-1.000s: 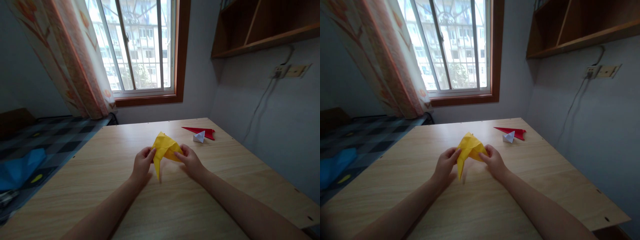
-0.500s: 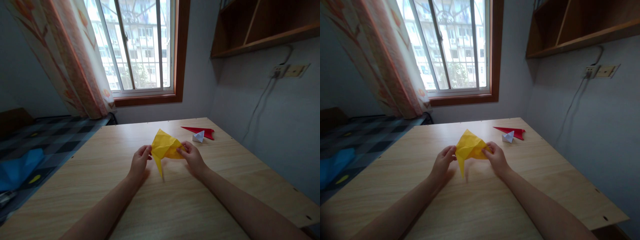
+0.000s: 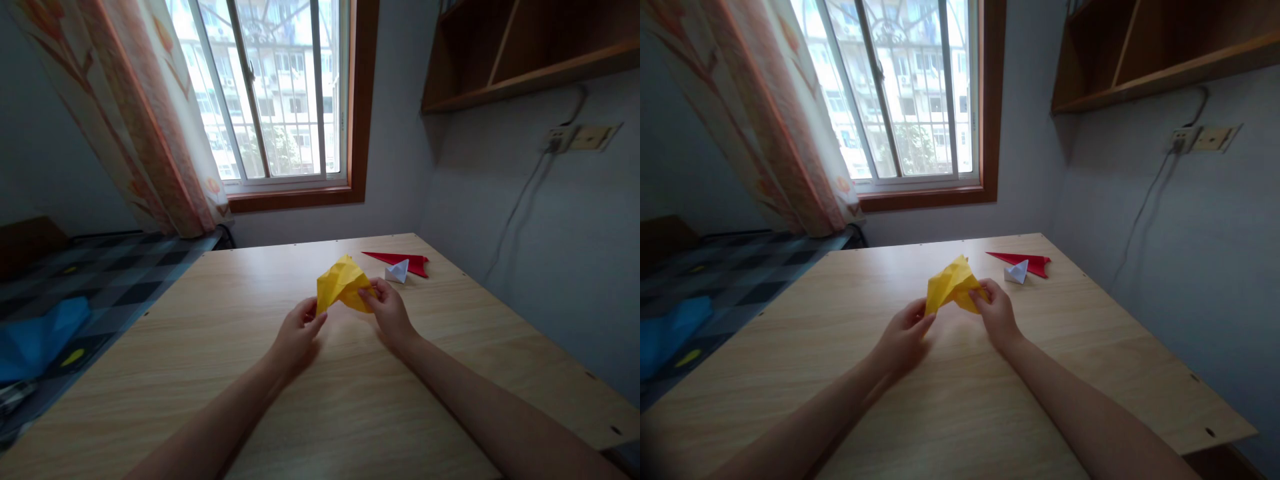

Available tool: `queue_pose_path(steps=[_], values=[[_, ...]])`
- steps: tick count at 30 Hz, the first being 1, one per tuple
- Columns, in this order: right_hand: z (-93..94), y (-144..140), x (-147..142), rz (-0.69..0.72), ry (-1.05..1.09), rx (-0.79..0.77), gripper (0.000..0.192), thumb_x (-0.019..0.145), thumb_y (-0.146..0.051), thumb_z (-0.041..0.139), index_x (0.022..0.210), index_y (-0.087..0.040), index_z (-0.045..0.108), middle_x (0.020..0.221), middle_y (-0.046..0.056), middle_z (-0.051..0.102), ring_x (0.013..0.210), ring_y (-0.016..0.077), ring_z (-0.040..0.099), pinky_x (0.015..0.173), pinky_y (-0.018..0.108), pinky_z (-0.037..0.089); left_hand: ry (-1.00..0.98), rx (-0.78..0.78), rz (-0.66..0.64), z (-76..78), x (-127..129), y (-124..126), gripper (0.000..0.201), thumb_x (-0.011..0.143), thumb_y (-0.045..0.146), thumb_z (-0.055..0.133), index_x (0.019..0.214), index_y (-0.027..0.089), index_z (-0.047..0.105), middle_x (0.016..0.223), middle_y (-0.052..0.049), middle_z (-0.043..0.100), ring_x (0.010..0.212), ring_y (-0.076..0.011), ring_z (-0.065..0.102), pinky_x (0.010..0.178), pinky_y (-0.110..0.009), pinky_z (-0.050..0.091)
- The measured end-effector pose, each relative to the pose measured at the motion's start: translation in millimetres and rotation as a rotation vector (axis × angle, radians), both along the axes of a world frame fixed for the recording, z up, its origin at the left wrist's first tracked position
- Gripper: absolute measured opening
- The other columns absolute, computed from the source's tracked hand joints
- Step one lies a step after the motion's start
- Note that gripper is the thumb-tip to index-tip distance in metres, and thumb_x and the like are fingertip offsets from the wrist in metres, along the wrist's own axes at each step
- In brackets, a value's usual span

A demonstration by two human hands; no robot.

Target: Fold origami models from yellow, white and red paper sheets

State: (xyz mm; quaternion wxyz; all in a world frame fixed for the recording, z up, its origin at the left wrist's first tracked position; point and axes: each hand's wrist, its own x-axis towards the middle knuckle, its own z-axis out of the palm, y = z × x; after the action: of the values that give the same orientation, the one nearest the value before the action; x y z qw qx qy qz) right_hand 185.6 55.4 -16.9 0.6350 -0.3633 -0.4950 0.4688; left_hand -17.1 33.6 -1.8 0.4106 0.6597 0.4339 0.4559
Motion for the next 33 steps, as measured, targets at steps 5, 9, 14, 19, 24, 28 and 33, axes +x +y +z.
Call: queue_pose_path(steps=[5, 9, 14, 19, 24, 28, 33], values=[[2.7, 3.7, 3.7, -0.033, 0.05, -0.043, 0.031, 0.071, -0.044, 0.076, 0.088, -0.022, 0.062, 0.085, 0.002, 0.068, 0.08, 0.0221, 0.065, 0.075, 0.036, 0.051, -0.003, 0.133, 0.131, 2.1, -13.9, 11.0, 0.022, 0.081, 0.032, 0.063, 0.098, 0.02, 0.071, 0.094, -0.006, 0.067, 0.089, -0.0228, 0.061, 0.079, -0.033, 0.047], [4.5, 6.0, 6.7, -0.049, 0.138, -0.076, 0.032, 0.069, -0.042, 0.078, 0.089, -0.022, 0.063, 0.084, 0.001, 0.069, 0.078, 0.02, 0.065, 0.074, 0.033, 0.051, -0.006, 0.235, 0.265, 6.6, -23.3, 17.8, 0.015, 0.079, 0.032, 0.065, 0.085, 0.02, 0.071, 0.084, -0.004, 0.064, 0.082, -0.0206, 0.059, 0.074, -0.03, 0.047], [5.5, 4.9, 7.0, 0.012, 0.199, -0.096, 0.029, 0.069, -0.038, 0.078, 0.09, -0.021, 0.066, 0.087, 0.001, 0.072, 0.081, 0.0195, 0.066, 0.076, 0.031, 0.051, -0.211, 0.129, 0.307, 14.7, -30.2, 21.4, 0.027, 0.073, 0.038, 0.073, 0.089, 0.017, 0.071, 0.089, -0.005, 0.069, 0.087, -0.0214, 0.061, 0.081, -0.032, 0.048], [6.7, 3.2, 7.4, 0.054, 0.209, -0.114, 0.029, 0.069, -0.035, 0.077, 0.092, -0.02, 0.069, 0.088, 0.001, 0.073, 0.083, 0.02, 0.067, 0.078, 0.031, 0.052, -0.401, -0.002, 0.367, 20.0, -39.5, 27.9, 0.041, 0.064, 0.041, 0.08, 0.094, 0.015, 0.071, 0.089, -0.004, 0.069, 0.078, -0.0159, 0.059, 0.072, -0.028, 0.047], [10.6, 1.1, 7.9, 0.132, 0.268, -0.18, 0.028, 0.068, -0.03, 0.077, 0.093, -0.02, 0.07, 0.091, 0.002, 0.074, 0.085, 0.0204, 0.068, 0.077, 0.029, 0.054, -0.535, -0.058, 0.364, 23.7, -47.1, 33.2, 0.048, 0.059, 0.037, 0.083, 0.099, 0.015, 0.069, 0.085, -0.003, 0.068, 0.077, -0.0137, 0.061, 0.071, -0.026, 0.048], [11.7, 1.5, 9.3, 0.201, 0.294, -0.253, 0.03, 0.068, -0.027, 0.076, 0.097, -0.02, 0.071, 0.097, 0.004, 0.075, 0.085, 0.0203, 0.069, 0.072, 0.028, 0.055, -0.582, -0.034, 0.345, 32.4, -52.0, 34.4, 0.051, 0.058, 0.029, 0.084, 0.104, 0.017, 0.066, 0.078, 0.001, 0.065, 0.074, -0.012, 0.062, 0.069, -0.024, 0.05], [10.6, 1.2, 10.3, 0.26, 0.272, -0.324, 0.031, 0.07, -0.023, 0.073, 0.1, -0.02, 0.071, 0.101, 0.004, 0.074, 0.084, 0.0181, 0.069, 0.067, 0.025, 0.057, -0.65, -0.016, 0.298, 45.5, -62.0, 36.8, 0.052, 0.057, 0.018, 0.084, 0.105, 0.018, 0.064, 0.076, 0.004, 0.063, 0.067, -0.0086, 0.06, 0.064, -0.019, 0.05]])
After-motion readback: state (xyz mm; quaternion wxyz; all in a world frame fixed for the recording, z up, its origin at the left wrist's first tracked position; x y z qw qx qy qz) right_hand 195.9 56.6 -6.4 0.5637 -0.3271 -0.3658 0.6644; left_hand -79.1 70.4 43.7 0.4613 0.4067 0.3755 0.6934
